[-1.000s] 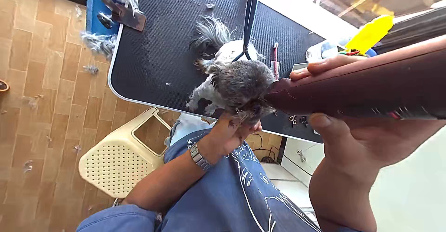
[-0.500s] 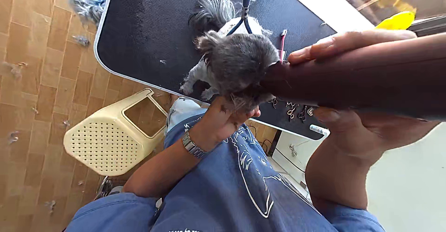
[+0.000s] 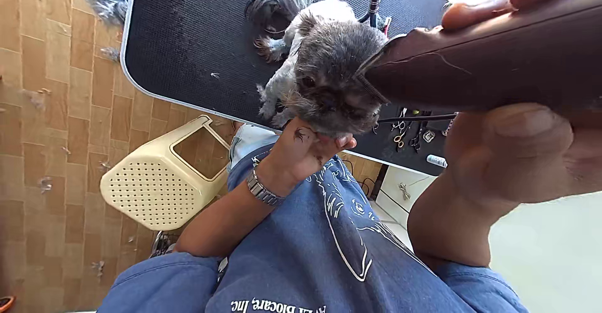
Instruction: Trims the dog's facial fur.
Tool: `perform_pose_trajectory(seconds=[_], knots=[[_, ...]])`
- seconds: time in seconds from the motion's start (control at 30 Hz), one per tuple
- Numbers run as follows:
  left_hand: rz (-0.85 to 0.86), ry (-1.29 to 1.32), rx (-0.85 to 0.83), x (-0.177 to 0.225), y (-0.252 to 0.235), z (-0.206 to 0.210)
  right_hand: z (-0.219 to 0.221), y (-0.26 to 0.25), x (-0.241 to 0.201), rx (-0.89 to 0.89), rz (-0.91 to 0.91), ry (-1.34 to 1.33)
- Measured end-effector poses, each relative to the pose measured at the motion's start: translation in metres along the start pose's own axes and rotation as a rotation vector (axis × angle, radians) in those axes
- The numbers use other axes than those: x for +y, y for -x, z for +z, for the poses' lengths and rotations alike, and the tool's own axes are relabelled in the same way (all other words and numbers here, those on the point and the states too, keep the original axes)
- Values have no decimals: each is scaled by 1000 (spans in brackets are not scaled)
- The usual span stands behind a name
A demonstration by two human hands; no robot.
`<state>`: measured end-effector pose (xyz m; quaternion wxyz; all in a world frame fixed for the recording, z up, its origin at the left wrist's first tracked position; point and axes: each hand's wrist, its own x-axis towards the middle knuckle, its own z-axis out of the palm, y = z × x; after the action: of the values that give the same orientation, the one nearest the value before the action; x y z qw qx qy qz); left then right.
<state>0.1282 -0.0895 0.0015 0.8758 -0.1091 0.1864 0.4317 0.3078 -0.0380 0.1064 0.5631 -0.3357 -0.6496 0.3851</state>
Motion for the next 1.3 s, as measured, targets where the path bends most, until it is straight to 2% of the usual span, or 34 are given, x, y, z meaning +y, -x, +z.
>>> perform_pose_trajectory(seconds=[0.47, 0.6, 0.7, 0.8, 0.9, 1.0, 1.07, 1.2, 1.3], knots=[[115, -202, -46, -13, 18, -2, 41, 27, -30, 117, 114, -138], [134, -124, 13, -12, 13, 0, 47, 29, -40, 76, 162, -18], [154, -74, 54, -13, 10, 1, 51, 28, -42, 41, 118, 58], [207, -106, 27, -13, 10, -12, 47, 34, -42, 13, 117, 32], [219, -127, 13, -6, 10, -34, 43, 41, -42, 65, 139, -96], [242, -141, 39, -4, 22, -46, 43, 50, -43, -31, 97, -49], [286, -237, 47, -7, 32, -46, 48, 58, -43, -77, 48, -6], [362, -445, 102, -11, 37, -53, 51, 77, -43, -90, 68, -55], [399, -422, 45, -11, 39, -63, 45, 84, -42, -63, 68, -78]])
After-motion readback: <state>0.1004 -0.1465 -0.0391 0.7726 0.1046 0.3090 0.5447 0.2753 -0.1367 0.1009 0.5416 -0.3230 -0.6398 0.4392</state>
